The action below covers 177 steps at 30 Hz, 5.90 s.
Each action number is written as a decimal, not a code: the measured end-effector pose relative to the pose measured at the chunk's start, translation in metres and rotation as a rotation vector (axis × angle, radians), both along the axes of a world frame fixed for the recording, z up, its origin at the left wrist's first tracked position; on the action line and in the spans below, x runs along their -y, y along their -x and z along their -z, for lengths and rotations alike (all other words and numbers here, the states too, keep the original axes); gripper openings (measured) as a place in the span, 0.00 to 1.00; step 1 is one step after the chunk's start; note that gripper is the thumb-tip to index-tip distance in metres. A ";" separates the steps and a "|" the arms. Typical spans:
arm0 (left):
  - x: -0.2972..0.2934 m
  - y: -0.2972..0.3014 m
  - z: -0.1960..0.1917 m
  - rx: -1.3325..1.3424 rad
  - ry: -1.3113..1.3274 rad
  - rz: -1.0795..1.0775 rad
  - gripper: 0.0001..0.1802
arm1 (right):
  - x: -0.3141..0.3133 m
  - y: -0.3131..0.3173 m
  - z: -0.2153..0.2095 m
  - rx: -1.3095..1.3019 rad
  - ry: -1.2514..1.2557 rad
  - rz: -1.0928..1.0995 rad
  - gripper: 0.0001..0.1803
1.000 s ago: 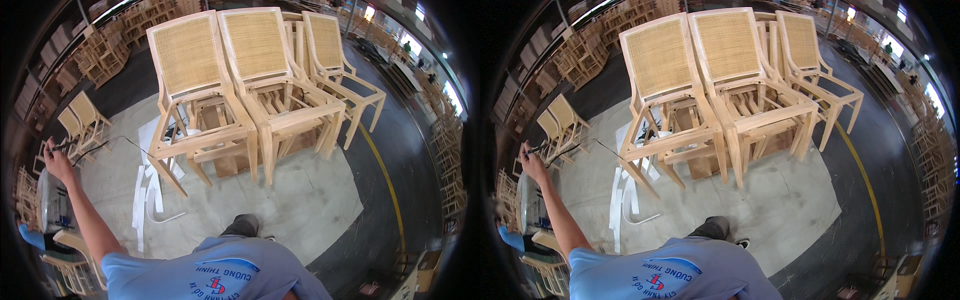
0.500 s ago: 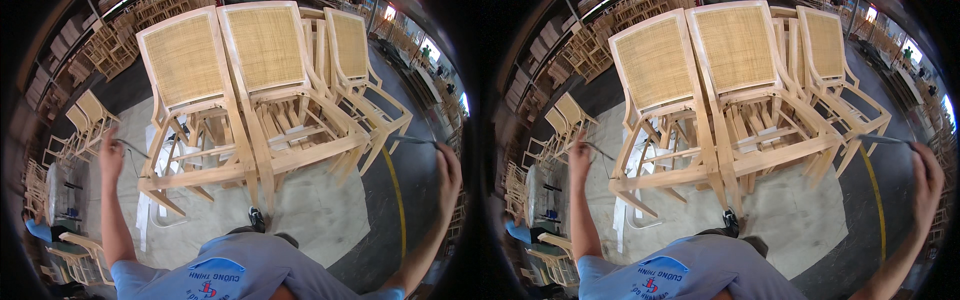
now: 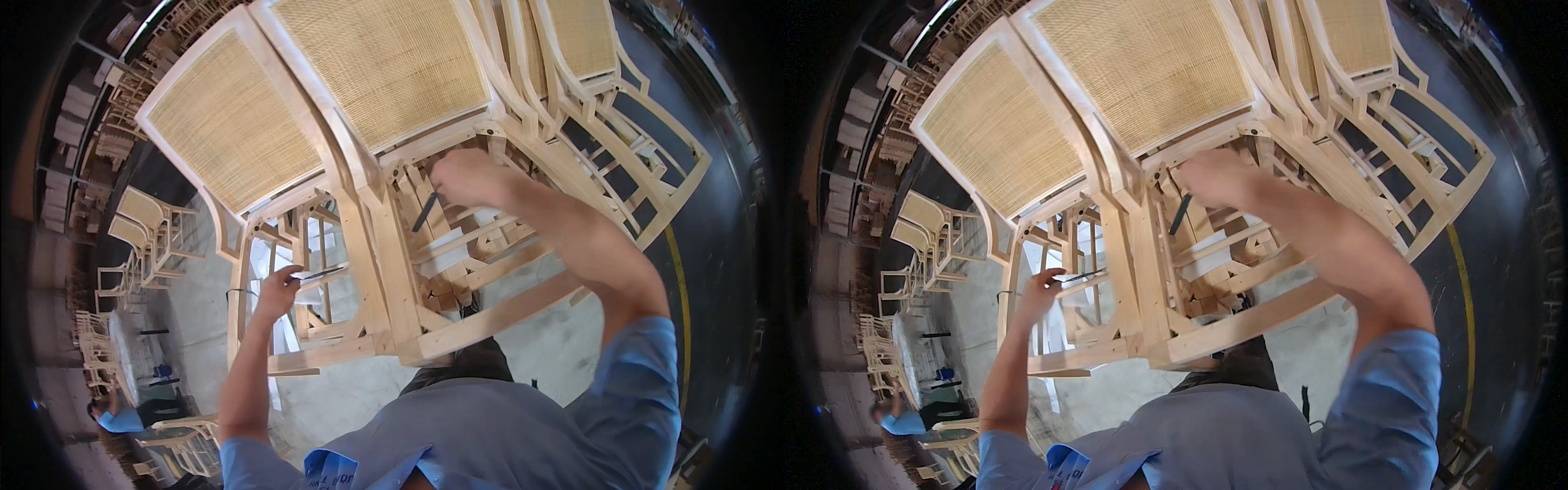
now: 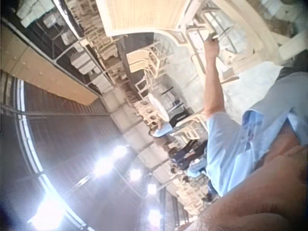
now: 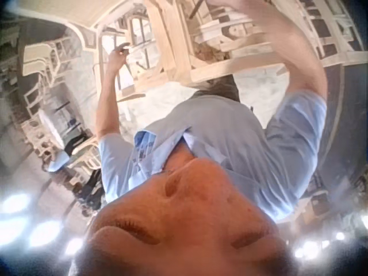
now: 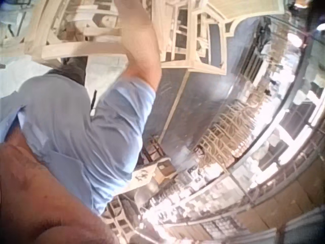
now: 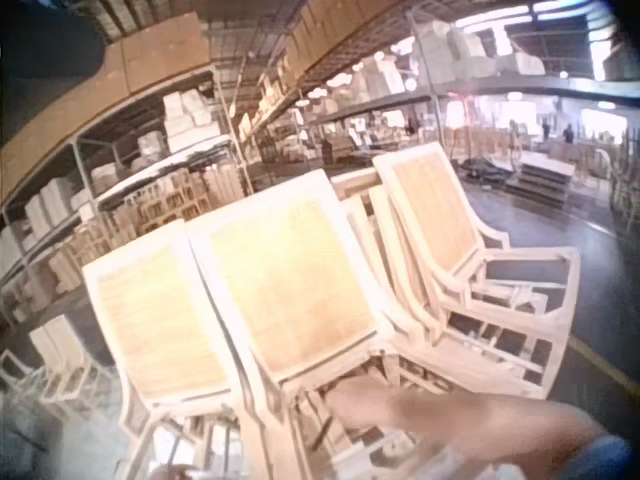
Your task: The person assembles a wooden chair by inserting dowels into pre-drilled holes and tapping them with a rubber mallet. After securing the frame, the person lifts the chair, stacks it with others, and ties the stack together with a black strap.
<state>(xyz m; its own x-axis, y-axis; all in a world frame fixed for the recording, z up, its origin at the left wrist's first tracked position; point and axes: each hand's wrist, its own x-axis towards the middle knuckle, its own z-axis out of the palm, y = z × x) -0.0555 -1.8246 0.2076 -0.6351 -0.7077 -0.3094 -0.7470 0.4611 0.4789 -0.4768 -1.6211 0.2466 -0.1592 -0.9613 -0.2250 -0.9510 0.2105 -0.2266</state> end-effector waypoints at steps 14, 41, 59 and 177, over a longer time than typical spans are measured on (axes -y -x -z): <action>0.020 0.084 0.135 -0.027 -0.321 -0.188 0.21 | 0.084 -0.008 0.108 0.168 -0.158 -0.076 0.12; 0.044 0.126 0.272 -0.180 -0.874 -0.017 0.24 | 0.064 -0.084 0.251 0.345 0.130 0.255 0.06; 0.048 0.159 0.312 -0.147 -0.709 0.073 0.21 | 0.072 -0.099 0.295 1.286 0.115 1.239 0.19; -0.034 0.227 0.047 -0.543 0.576 0.608 0.13 | 0.079 -0.019 0.149 1.655 -0.198 0.553 0.13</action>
